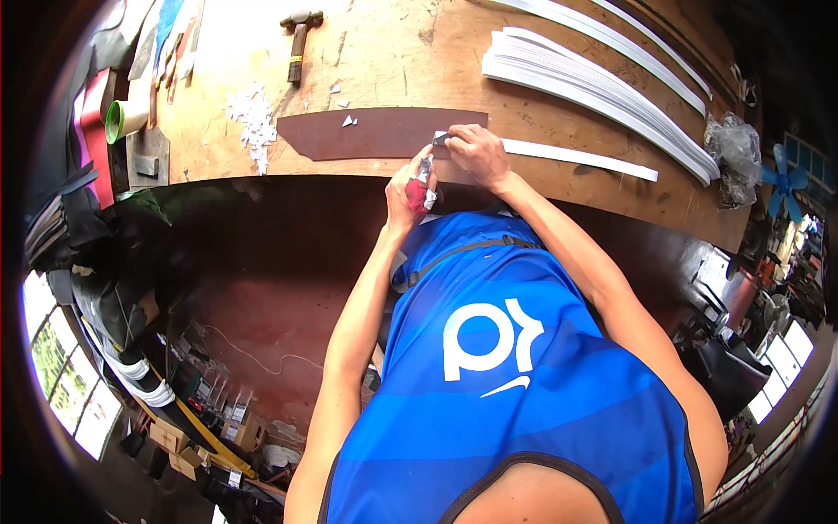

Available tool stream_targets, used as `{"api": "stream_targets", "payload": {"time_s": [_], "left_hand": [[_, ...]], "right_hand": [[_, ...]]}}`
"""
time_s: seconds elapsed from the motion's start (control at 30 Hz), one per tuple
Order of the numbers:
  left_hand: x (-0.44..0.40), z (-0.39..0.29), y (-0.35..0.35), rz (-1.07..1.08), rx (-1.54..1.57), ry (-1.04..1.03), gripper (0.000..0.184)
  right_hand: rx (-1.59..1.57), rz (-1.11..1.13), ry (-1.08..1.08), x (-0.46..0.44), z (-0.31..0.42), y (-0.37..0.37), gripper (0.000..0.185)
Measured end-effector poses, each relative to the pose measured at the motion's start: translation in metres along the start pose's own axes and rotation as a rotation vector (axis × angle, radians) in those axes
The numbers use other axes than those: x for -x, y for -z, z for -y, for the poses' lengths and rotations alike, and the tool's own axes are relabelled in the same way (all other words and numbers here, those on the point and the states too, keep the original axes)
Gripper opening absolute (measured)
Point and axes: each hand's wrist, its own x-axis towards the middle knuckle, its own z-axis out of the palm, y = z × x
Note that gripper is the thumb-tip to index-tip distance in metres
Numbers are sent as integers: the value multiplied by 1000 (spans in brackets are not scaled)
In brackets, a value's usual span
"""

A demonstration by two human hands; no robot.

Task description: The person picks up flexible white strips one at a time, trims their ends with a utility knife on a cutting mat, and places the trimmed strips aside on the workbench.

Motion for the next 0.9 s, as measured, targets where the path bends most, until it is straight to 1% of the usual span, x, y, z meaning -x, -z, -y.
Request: {"api": "stream_targets", "payload": {"time_s": [0.07,0.2,0.27,0.4,0.47,0.5,0.57,0.6,0.67,0.9], "left_hand": [[0,-4,3,55,-66,39,35],[0,-3,0,47,-51,41,35],[0,-1,-4,-27,12,-35,41],[3,-3,-3,31,-46,3,45],[4,0,-3,40,-110,-47,50],[5,1,-4,39,-109,-47,50],[5,2,-5,43,-139,-60,55],[5,1,-4,40,-140,-59,55],[5,-2,-3,54,-109,-27,55],[6,2,-4,43,-110,-41,54]], "right_hand": [[-1,-12,-6,0,1,1,14],[-3,-21,-9,0,0,-1,11],[-13,8,-20,-1,0,0,10],[-22,-26,-38,1,-2,-1,9],[-53,6,-28,2,-3,1,11],[-53,6,-27,2,-2,5,11],[22,64,-17,2,1,14,17],[21,64,-14,2,0,17,17],[4,173,-65,4,-3,24,23],[12,185,-16,3,-9,25,25]]}}
